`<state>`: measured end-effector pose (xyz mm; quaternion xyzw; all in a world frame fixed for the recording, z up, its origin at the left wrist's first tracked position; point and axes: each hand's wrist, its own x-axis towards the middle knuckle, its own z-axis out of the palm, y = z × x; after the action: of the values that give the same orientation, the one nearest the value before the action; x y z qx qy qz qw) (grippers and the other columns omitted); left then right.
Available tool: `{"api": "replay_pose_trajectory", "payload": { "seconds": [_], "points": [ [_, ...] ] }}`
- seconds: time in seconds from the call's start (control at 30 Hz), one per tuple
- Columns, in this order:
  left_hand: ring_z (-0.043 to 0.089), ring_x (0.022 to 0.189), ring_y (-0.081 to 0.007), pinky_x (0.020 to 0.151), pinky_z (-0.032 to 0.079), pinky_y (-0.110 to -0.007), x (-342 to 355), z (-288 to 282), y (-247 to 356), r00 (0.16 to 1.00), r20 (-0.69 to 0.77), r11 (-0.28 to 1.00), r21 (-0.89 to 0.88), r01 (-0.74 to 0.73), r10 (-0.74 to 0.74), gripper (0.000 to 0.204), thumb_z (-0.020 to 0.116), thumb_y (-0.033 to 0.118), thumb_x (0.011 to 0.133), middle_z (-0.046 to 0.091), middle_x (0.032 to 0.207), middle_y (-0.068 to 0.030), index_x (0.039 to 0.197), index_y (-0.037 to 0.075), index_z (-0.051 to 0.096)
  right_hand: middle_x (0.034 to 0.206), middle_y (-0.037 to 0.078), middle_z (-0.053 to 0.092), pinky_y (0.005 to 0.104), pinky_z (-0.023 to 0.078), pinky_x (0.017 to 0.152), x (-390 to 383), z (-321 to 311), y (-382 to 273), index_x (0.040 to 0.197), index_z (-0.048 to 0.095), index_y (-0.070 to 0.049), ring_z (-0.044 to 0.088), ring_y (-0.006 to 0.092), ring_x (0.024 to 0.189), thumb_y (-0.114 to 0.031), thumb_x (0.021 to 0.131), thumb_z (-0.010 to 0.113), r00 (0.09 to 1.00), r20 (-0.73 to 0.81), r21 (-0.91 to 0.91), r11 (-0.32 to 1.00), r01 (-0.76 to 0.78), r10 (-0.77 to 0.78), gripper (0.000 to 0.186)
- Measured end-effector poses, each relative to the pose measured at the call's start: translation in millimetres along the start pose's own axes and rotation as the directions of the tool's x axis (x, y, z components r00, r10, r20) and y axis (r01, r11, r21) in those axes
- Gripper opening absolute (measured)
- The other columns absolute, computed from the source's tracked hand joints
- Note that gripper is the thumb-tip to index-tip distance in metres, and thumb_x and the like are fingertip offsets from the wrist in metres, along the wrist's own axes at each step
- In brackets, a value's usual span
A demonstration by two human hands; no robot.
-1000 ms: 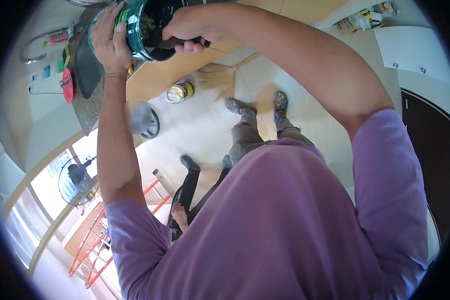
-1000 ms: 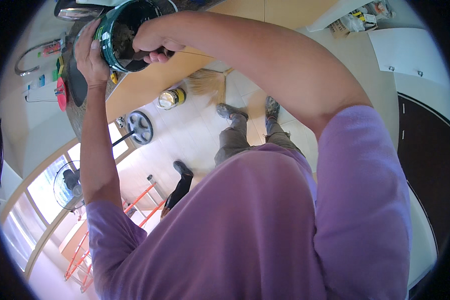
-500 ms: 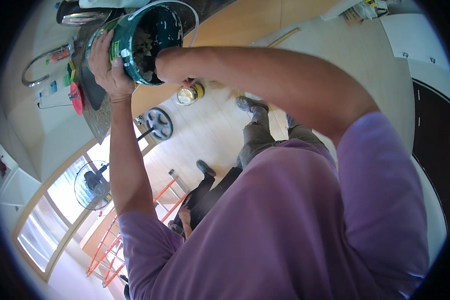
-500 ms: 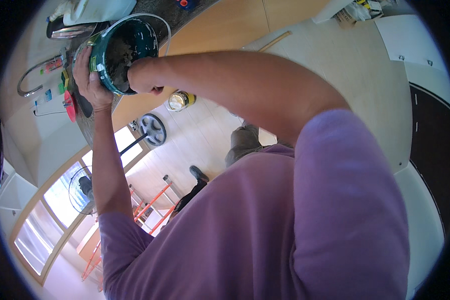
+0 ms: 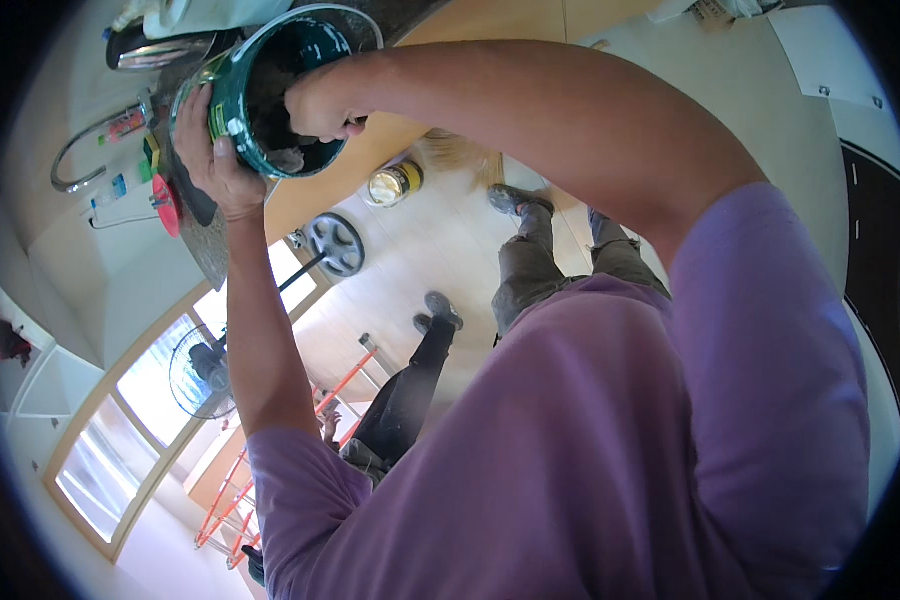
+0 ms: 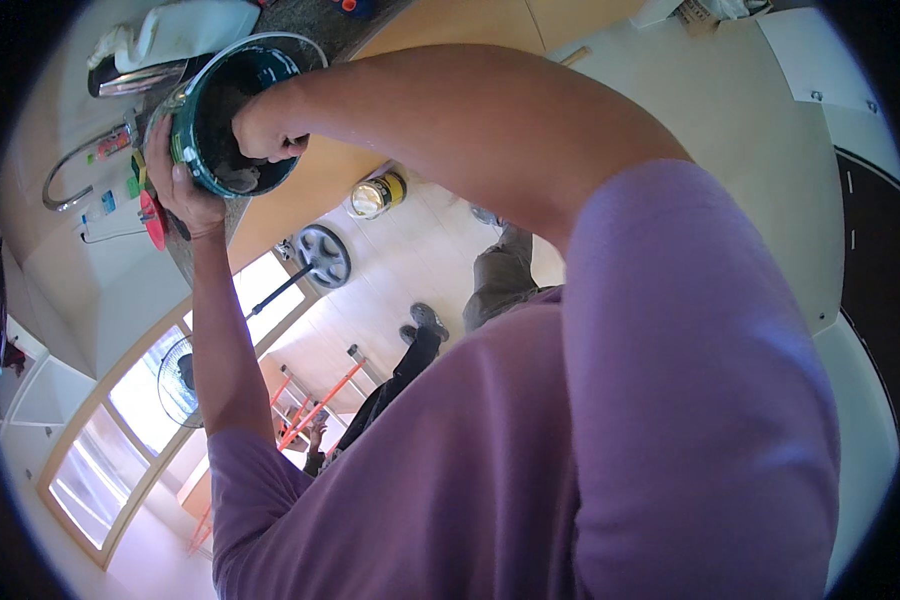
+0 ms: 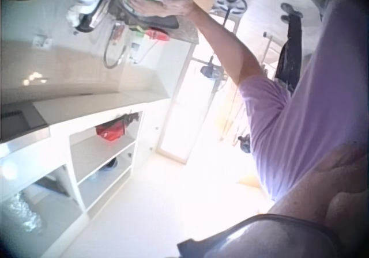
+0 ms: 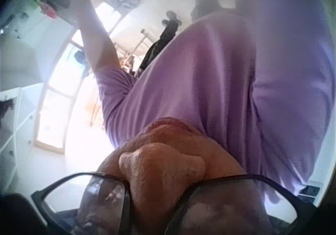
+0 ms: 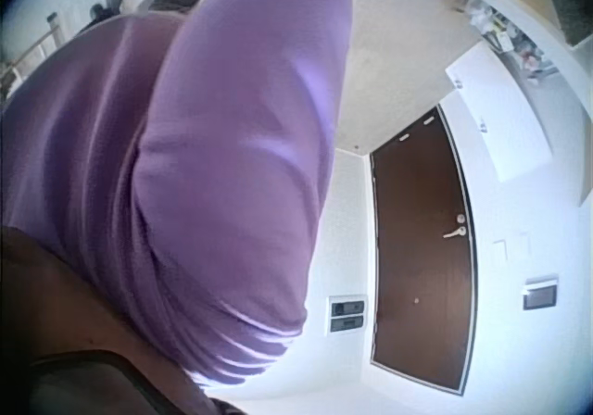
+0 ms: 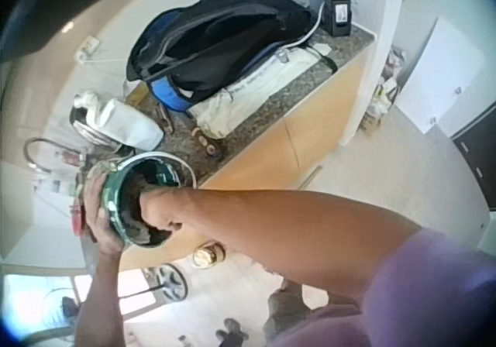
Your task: The person opens a paint can and uses a putty knife to scrape and mix the contents. They then pour the paint into a smaller container and continue mixing with the putty knife. The person moves between a white shelf and a countertop while handling the paint and tools.
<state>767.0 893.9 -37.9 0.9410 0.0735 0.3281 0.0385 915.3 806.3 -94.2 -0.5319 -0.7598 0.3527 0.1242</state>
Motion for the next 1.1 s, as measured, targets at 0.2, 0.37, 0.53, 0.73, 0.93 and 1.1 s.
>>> {"api": "replay_pose_trajectory", "payload": {
  "seconds": [0.2, 0.37, 0.53, 0.73, 0.93, 1.1],
  "points": [
    [0.053, 0.131, -0.0409, 0.117, 0.033, -0.051, -11, -4, 6, 1.0, 0.022, 1.0, 0.025, 0.003, -0.003, 0.065, 0.035, 0.042, 0.099, 0.065, 0.133, -0.0228, 0.131, -0.006, 0.064, 0.095, 0.015, 0.078, 0.0447, 0.062, 0.074, -45, 28, 20, 0.091, 0.081, -0.008, 0.076, 0.0333, 0.088, -0.014, 0.087, 0.062, 0.869, -0.46, -0.059, 0.97, -0.235, 0.182, 0.021],
    [0.053, 0.131, -0.0434, 0.116, 0.034, -0.052, -7, 4, 5, 0.995, 0.033, 0.995, 0.02, -0.095, 0.095, 0.065, 0.034, 0.041, 0.099, 0.063, 0.134, -0.0259, 0.131, -0.009, 0.061, 0.098, 0.017, 0.078, 0.0434, 0.062, 0.078, -7, 29, -6, 0.093, 0.081, 0.001, 0.076, 0.0354, 0.092, -0.003, 0.077, 0.072, 0.959, -0.269, -0.12, 0.985, -0.121, 0.085, 0.018],
    [0.052, 0.131, -0.0432, 0.117, 0.033, -0.053, -21, -5, 9, 0.999, 0.037, 1.0, 0.021, 0.002, -0.003, 0.065, 0.034, 0.042, 0.1, 0.061, 0.136, -0.0264, 0.132, -0.009, 0.061, 0.099, 0.015, 0.079, 0.0423, 0.062, 0.078, -35, 19, 11, 0.103, 0.08, -0.002, 0.077, 0.0319, 0.093, -0.011, 0.083, 0.072, 0.857, -0.499, -0.109, 0.971, -0.214, 0.133, 0.024],
    [0.051, 0.132, -0.0449, 0.117, 0.032, -0.053, -6, 4, 15, 0.995, 0.025, 0.995, 0.041, -0.095, 0.094, 0.066, 0.035, 0.042, 0.098, 0.06, 0.136, -0.0272, 0.133, -0.008, 0.059, 0.122, 0.017, 0.074, 0.0397, 0.058, 0.095, 36, 45, -36, 0.117, 0.077, -0.004, 0.071, 0.0309, 0.115, -0.012, 0.089, 0.063, 0.683, -0.431, 0.642, 0.733, -0.227, 0.589, 0.032],
    [0.047, 0.135, -0.0461, 0.119, 0.029, -0.055, -30, -8, 11, 0.999, 0.044, 0.997, 0.08, 0.01, -0.014, 0.068, 0.034, 0.043, 0.096, 0.058, 0.139, -0.0282, 0.135, -0.008, 0.058, 0.122, 0.013, 0.074, 0.043, 0.059, 0.092, -12, 0, 12, 0.114, 0.078, -0.008, 0.072, 0.0305, 0.111, -0.012, 0.091, 0.064, 0.918, -0.337, 0.017, 0.976, -0.216, 0.209, 0.028],
    [0.046, 0.135, -0.047, 0.119, 0.028, -0.055, -26, -4, 14, 0.999, 0.025, 0.998, 0.059, -0.027, 0.025, 0.066, 0.036, 0.042, 0.097, 0.058, 0.139, -0.0279, 0.135, -0.008, 0.058, 0.121, 0.016, 0.074, 0.0424, 0.057, 0.097, 13, 28, -27, 0.115, 0.078, -0.005, 0.071, 0.0303, 0.114, -0.015, 0.088, 0.068, 0.918, -0.293, 0.228, 0.952, -0.205, 0.268, 0.031]
  ]
}}
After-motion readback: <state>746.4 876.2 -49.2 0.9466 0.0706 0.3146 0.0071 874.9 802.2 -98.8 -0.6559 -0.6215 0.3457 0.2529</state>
